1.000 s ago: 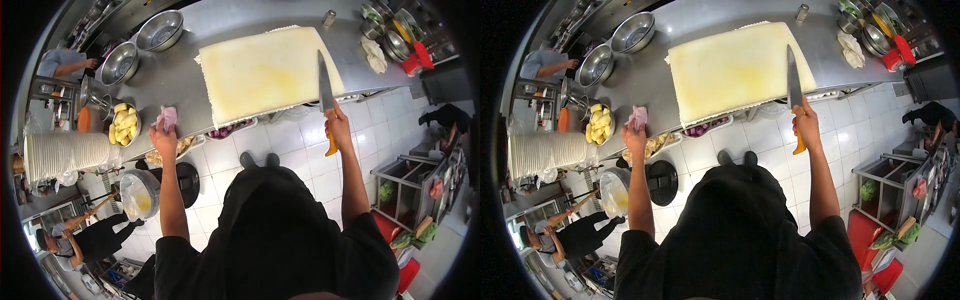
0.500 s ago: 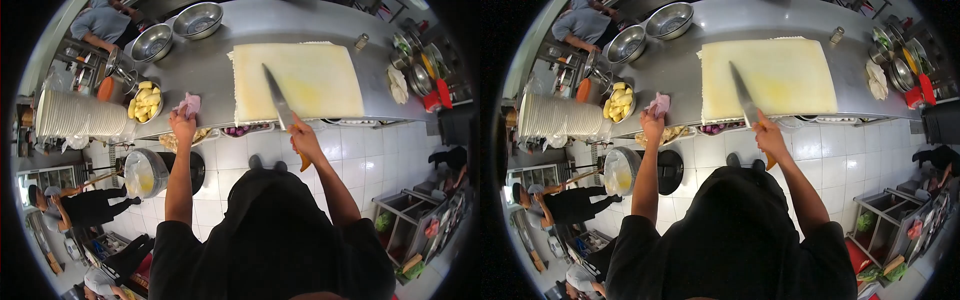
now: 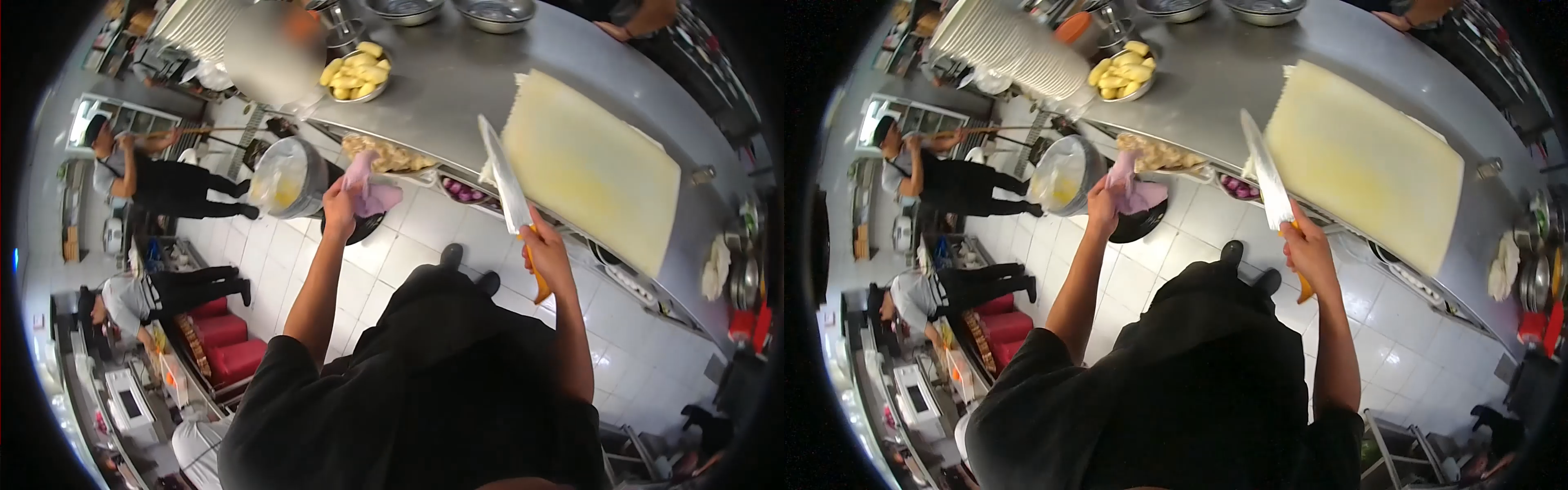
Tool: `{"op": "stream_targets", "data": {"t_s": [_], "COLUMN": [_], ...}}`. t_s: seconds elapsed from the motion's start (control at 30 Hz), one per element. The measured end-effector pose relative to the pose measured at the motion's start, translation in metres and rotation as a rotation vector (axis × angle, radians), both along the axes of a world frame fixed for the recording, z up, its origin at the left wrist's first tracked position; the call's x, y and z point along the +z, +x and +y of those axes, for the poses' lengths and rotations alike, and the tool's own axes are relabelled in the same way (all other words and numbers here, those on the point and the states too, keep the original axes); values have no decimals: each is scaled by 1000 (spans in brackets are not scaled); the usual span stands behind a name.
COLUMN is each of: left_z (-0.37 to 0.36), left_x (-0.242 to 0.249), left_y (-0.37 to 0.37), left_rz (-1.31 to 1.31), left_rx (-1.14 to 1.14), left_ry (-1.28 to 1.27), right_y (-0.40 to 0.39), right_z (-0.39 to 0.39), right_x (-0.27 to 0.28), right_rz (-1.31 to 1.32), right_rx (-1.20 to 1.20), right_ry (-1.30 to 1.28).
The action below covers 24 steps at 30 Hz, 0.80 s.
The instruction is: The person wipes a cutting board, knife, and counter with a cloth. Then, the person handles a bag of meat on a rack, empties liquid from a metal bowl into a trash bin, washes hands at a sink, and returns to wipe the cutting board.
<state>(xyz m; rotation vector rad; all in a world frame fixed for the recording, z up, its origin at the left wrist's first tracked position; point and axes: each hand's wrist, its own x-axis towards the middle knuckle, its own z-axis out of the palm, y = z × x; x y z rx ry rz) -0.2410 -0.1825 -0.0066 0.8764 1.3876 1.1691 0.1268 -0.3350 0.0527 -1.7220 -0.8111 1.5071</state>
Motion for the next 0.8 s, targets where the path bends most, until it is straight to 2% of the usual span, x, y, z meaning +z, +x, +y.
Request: {"op": "stream_targets", "data": {"t_s": [0.13,0.2,0.3,0.37,0.4,0.47,0.5,0.53,0.57,0.6,0.67,0.73,0.8], "left_z": [-35,-43,-55,-57,-61,-62,-69,-69,-70,-75,-82,-88,-89], "left_x": [0,-15,-2,-34,-42,-26,-56,-50,-53,-56,-60,-49,-31], "left_y": [-83,-142,-185,-245,-274,-268,-303,-305,-315,-323,-340,-333,-325], "left_rz": [-165,-104,-150,-187,-281,-237,-311,-299,-361,-387,-478,-463,-520], "left_rx": [141,129,302,269,71,367,293,386,390,408,398,453,475], "left_ry": [-147,-221,-229,-177,-154,-159,-128,-190,-168,-178,-197,-232,-237], "right_y": [-15,-33,-74,-113,-135,-187,-215,-248,-283,-318,-380,-437,-465], "right_z": [1,7,19,41,52,79,98,114,131,149,193,219,242], "right_x": [2,6,-17,-33,-43,-77,-89,-102,-130,-142,-157,-199,-185], "right_rz": [34,35,106,144,184,200,180,163,-18,-74,-334,-477,-541], "right_rx": [260,377,479,539,533,592,620,644,682,631,822,795,921], "right_ry": [-52,-87,-84,-36,-87,2,53,93,267,428,361,410,330]}}
